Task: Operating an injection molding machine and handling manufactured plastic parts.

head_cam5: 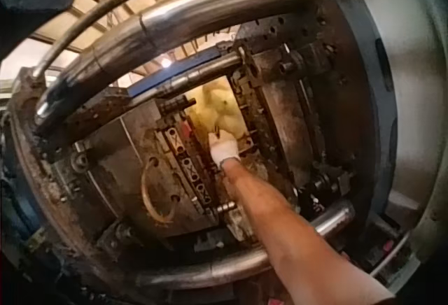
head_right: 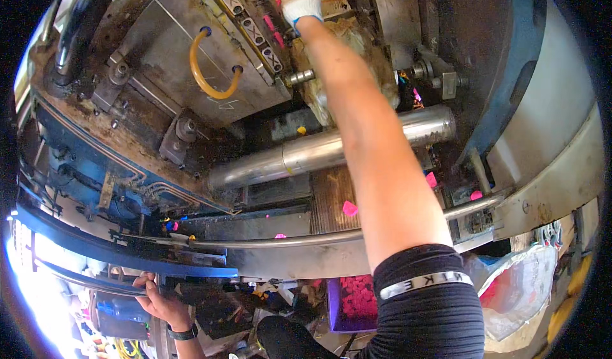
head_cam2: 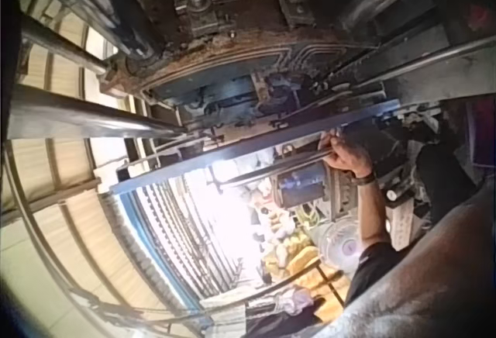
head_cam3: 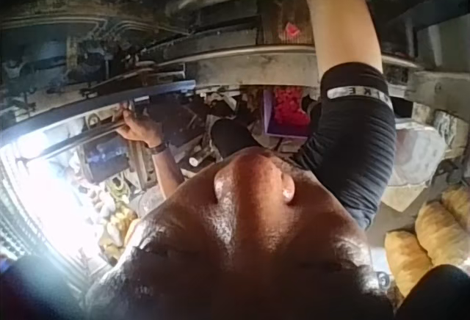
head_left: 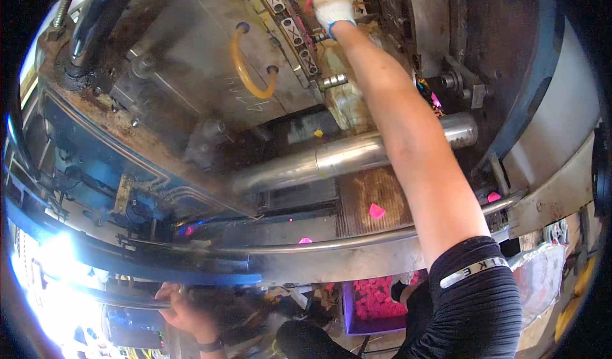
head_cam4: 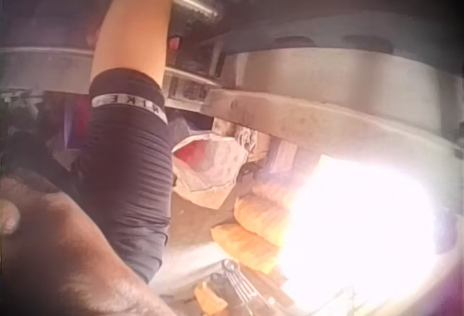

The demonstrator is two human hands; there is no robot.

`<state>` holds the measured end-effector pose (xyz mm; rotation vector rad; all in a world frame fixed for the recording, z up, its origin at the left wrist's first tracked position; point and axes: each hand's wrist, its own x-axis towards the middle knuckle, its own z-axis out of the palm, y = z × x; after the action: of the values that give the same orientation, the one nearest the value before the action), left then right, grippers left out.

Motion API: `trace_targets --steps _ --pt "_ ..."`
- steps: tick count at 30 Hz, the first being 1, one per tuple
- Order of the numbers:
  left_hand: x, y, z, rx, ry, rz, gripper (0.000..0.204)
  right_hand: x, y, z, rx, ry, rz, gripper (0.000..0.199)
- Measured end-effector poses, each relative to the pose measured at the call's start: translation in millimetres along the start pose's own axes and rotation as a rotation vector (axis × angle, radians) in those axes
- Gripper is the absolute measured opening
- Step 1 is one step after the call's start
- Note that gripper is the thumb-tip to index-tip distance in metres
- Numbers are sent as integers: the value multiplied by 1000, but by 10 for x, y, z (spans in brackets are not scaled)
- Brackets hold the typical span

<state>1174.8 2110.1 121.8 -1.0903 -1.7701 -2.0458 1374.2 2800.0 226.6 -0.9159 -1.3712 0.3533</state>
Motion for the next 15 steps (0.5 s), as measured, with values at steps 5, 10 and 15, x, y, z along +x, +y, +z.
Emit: trace_targets --steps 5,10,15 --pt "-6 -15 -92 24 21 30 15 -60 -463 -30 252 -220 -19 49" --pt "-47 42 -55 -2 60 5 16 -18 -789 -17 159 -191 -103 46" --pt "-30 -6 85 8 26 -9 15 387 -115 -38 79 -49 69 48"
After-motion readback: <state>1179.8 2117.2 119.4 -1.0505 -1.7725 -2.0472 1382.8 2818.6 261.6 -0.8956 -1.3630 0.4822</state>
